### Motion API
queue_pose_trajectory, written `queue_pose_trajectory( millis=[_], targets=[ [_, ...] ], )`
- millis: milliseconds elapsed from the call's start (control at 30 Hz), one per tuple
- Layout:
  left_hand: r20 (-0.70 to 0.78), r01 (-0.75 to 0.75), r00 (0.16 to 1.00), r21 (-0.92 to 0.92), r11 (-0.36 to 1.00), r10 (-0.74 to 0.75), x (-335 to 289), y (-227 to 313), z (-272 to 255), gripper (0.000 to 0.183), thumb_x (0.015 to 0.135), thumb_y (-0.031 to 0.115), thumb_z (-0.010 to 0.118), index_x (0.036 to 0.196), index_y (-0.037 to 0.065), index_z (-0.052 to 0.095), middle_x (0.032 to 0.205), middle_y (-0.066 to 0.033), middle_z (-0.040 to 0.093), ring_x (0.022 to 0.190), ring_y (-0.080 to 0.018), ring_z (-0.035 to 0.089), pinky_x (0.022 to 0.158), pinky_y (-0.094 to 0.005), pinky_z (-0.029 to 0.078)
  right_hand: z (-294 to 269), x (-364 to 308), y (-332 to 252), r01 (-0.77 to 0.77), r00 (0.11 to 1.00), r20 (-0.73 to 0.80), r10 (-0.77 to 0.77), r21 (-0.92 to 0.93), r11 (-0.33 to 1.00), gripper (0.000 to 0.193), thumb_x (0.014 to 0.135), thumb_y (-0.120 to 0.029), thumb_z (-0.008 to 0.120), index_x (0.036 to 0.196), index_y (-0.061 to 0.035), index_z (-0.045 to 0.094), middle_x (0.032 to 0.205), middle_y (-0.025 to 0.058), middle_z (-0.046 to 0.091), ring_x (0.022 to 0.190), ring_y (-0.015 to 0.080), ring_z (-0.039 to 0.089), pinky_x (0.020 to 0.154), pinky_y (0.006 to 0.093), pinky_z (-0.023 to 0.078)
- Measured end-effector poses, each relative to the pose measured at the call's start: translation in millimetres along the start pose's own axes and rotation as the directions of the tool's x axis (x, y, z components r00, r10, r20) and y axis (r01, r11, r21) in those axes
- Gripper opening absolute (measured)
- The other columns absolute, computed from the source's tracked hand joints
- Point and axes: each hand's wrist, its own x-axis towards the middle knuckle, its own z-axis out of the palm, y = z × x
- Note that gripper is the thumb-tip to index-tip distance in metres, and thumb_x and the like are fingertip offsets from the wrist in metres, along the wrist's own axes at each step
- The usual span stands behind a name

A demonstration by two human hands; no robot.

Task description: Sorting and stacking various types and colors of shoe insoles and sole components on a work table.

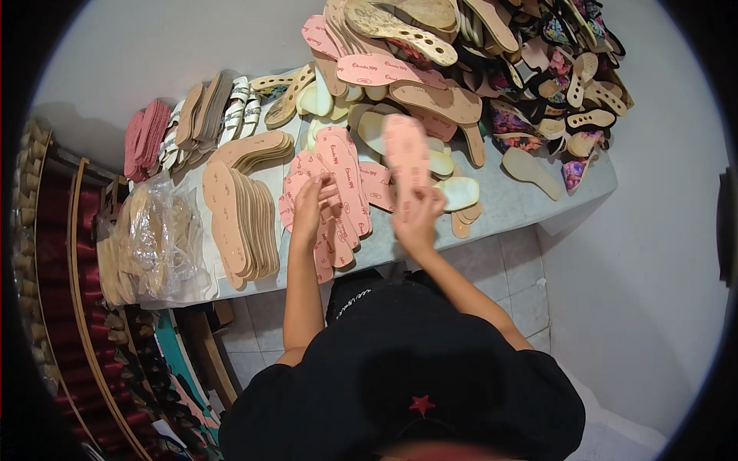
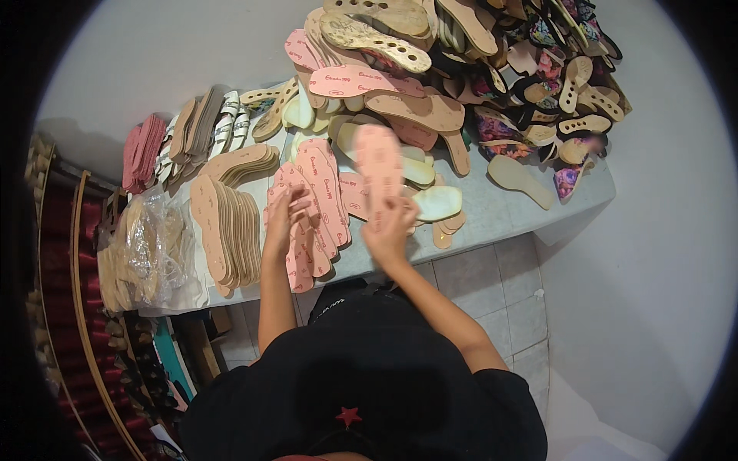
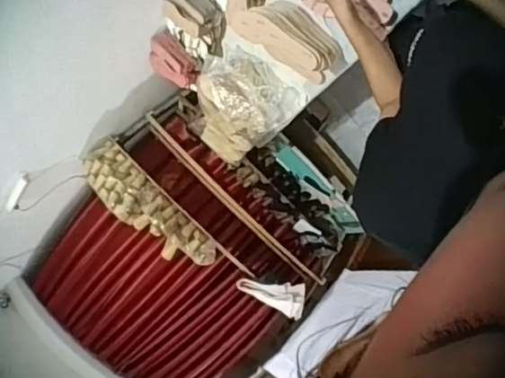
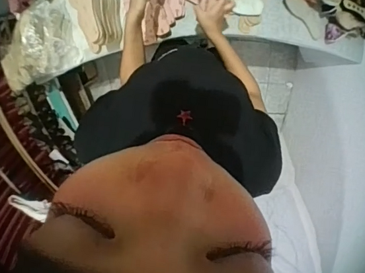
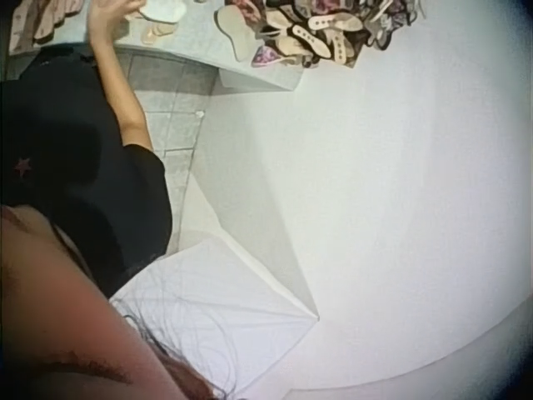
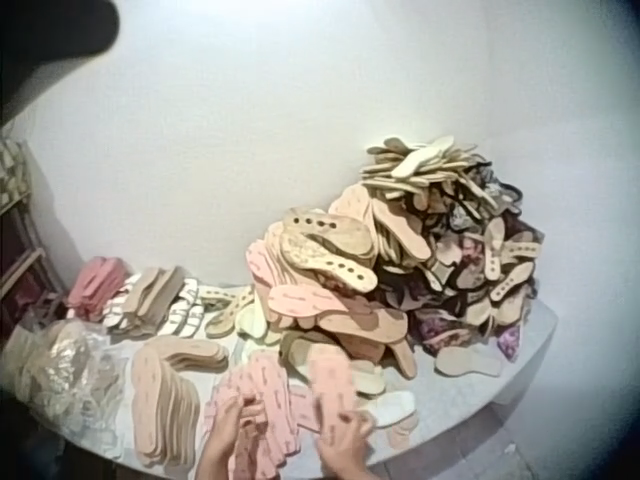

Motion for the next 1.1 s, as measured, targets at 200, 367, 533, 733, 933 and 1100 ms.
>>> queue_pose_trajectory(
  millis=[200,367,533,733,933,1100],
  targets=[
    [0.061,0.035,0.997,0.108,0.993,-0.042,6.4,-26.7,-2.1,0.024,0.082,0.012,0.060,0.099,-0.003,0.049,0.087,-0.0070,0.058,0.072,-0.0084,0.054,0.064,-0.0200,0.045,34.8,-3.3,-29.4,0.038,0.888,0.401,-0.227,0.427,0.903,0.050,0.062,-0.013,0.068,0.105,-0.0025,0.044,0.106,0.0163,0.034,0.103,0.0338,0.037,0.092,0.0433,0.031],
    [-0.193,-0.018,0.980,0.176,0.984,0.053,15.6,-47.3,-25.7,0.050,0.079,0.005,0.062,0.117,-0.007,0.031,0.086,-0.0103,0.058,0.072,-0.0146,0.058,0.062,-0.0229,0.048,35.9,81.9,40.8,0.208,0.953,0.255,-0.164,-0.157,0.965,0.069,0.058,-0.019,0.074,0.116,-0.0023,0.040,0.122,0.0230,0.033,0.114,0.0392,0.033,0.098,0.0473,0.026],
    [-0.267,-0.056,0.939,0.509,0.859,0.219,28.7,-71.6,-54.6,0.057,0.075,0.015,0.067,0.119,-0.006,0.039,0.101,-0.0193,0.054,0.087,-0.0246,0.056,0.076,-0.0353,0.047,27.3,127.2,68.6,0.286,0.928,0.359,-0.101,-0.509,0.812,0.079,0.051,-0.020,0.079,0.117,-0.0012,0.040,0.119,0.0198,0.039,0.112,0.0343,0.037,0.098,0.0443,0.029],
    [-0.232,-0.038,0.928,0.720,0.693,0.291,20.0,-81.8,-49.4,0.056,0.076,0.021,0.065,0.120,-0.004,0.041,0.121,-0.0214,0.033,0.110,-0.0339,0.047,0.091,-0.0354,0.042,38.9,156.1,93.9,0.420,0.860,0.505,-0.069,-0.625,0.658,0.064,0.052,-0.017,0.076,0.107,-0.0018,0.045,0.099,0.0150,0.053,0.099,0.0297,0.050,0.087,0.0416,0.037],
    [-0.280,-0.135,0.837,0.725,0.675,0.469,5.6,-62.0,-29.0,0.041,0.078,0.017,0.063,0.114,0.004,0.048,0.121,-0.0170,0.035,0.099,-0.0253,0.050,0.084,-0.0325,0.046,11.0,154.8,57.4,0.444,0.775,0.591,-0.223,-0.259,0.858,0.052,0.055,-0.014,0.071,0.099,0.0020,0.049,0.092,0.0182,0.059,0.086,0.0303,0.058,0.073,0.0404,0.045],
    [-0.094,-0.124,0.987,0.080,0.989,0.132,1.2,-30.5,4.0,0.040,0.080,0.020,0.061,0.114,0.003,0.049,0.110,-0.0103,0.052,0.100,-0.0164,0.048,0.081,-0.0273,0.042,-24.2,129.5,15.2,-0.357,0.376,0.925,-0.063,0.207,0.911,0.050,0.064,-0.012,0.066,0.110,0.0024,0.050,0.090,0.0165,0.061,0.076,0.0208,0.063,0.063,0.0299,0.049]
  ],
)
